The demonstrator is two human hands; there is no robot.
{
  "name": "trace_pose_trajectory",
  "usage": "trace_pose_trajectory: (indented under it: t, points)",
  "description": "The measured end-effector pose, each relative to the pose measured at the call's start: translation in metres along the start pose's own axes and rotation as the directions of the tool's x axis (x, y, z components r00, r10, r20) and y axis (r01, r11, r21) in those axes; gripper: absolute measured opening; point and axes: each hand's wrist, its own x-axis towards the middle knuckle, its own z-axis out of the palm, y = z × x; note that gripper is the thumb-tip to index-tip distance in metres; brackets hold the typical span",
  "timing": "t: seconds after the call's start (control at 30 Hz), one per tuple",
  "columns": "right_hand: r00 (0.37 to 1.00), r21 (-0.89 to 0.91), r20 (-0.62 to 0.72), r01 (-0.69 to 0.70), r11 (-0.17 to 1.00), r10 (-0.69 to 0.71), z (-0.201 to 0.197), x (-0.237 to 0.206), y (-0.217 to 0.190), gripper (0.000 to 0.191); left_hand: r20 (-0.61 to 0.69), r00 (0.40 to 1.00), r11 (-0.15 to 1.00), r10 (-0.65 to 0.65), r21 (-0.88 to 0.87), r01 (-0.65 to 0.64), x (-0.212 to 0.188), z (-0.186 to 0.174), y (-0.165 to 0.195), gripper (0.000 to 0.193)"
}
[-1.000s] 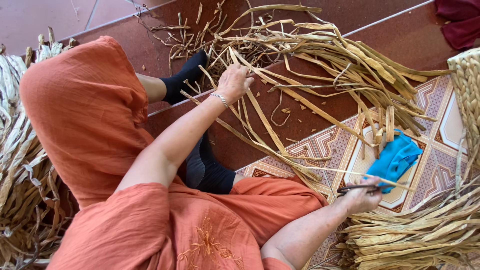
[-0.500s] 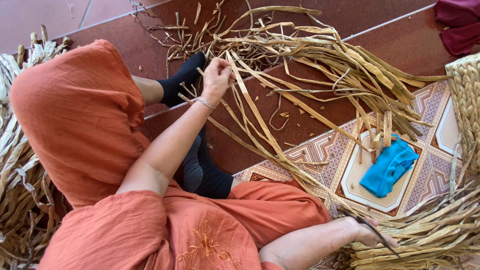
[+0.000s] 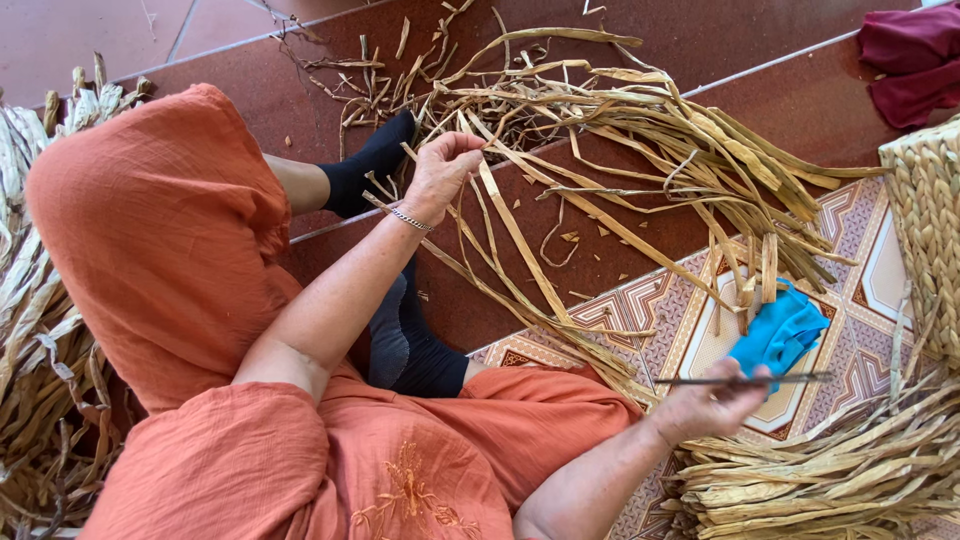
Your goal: The person sits on a tiled floor and uses shears to trim dried plant strips into shorter lengths. They repeatedly pick up strips, cut them, and place the trimmed pieces into a woven basket beside them.
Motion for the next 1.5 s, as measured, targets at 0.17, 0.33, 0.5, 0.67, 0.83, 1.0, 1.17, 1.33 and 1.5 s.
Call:
trace_pose_trajectory:
  t: [0.17, 0.33, 0.5, 0.67, 0.83, 1.0, 1.17, 1.33, 1.5]
  points:
    - [0.902, 0.295, 0.429, -0.192, 0.936, 0.05, 0.054, -0.027, -0.078, 0.054, 0.068, 0.997, 0.999, 0.04, -0.001, -0.04, -0.003, -0.005, 0.01, 0.012]
    - [0.46, 0.101, 0.884, -0.362, 0.927, 0.083, 0.12, -0.045, -0.116, 0.065, 0.14, 0.99, 0.999, 0.008, -0.032, -0.004, -0.015, 0.008, 0.022, 0.023]
    - [0.339, -0.022, 0.937, -0.196, 0.98, 0.089, 0.177, -0.04, -0.137, 0.065, 0.211, 0.975, 0.993, 0.075, -0.109, -0.052, -0.023, 0.013, 0.035, 0.051]
    - [0.309, 0.118, 0.95, -0.214, 0.97, -0.047, 0.197, -0.029, -0.15, 0.064, 0.222, 0.973, 0.997, 0.062, -0.058, -0.05, -0.024, 0.012, 0.042, 0.056]
    - [0.292, 0.053, 0.956, -0.2, 0.978, 0.008, 0.206, -0.022, -0.153, 0.061, 0.272, 0.96, 0.993, 0.069, -0.114, -0.039, -0.026, 0.013, 0.045, 0.049]
    - [0.385, 0.079, 0.921, -0.342, 0.936, 0.063, 0.221, -0.02, -0.151, 0.074, 0.362, 0.921, 0.969, -0.143, -0.14, 0.205, -0.026, 0.013, 0.039, 0.023]
    - [0.27, 0.108, 0.961, -0.178, 0.978, -0.057, 0.218, -0.013, -0.151, 0.079, 0.263, 0.953, 0.97, -0.154, -0.145, 0.197, -0.024, 0.012, 0.028, 0.016]
    - [0.228, 0.025, 0.973, 0.065, 0.998, -0.039, 0.204, -0.014, -0.173, 0.071, 0.238, 0.966, 0.968, -0.103, -0.2, 0.153, -0.024, 0.011, 0.024, 0.018]
    - [0.251, -0.005, 0.968, 0.13, 0.991, -0.028, 0.199, -0.015, -0.199, 0.068, 0.222, 0.974, 0.946, -0.038, -0.308, 0.107, -0.024, 0.008, 0.025, 0.017]
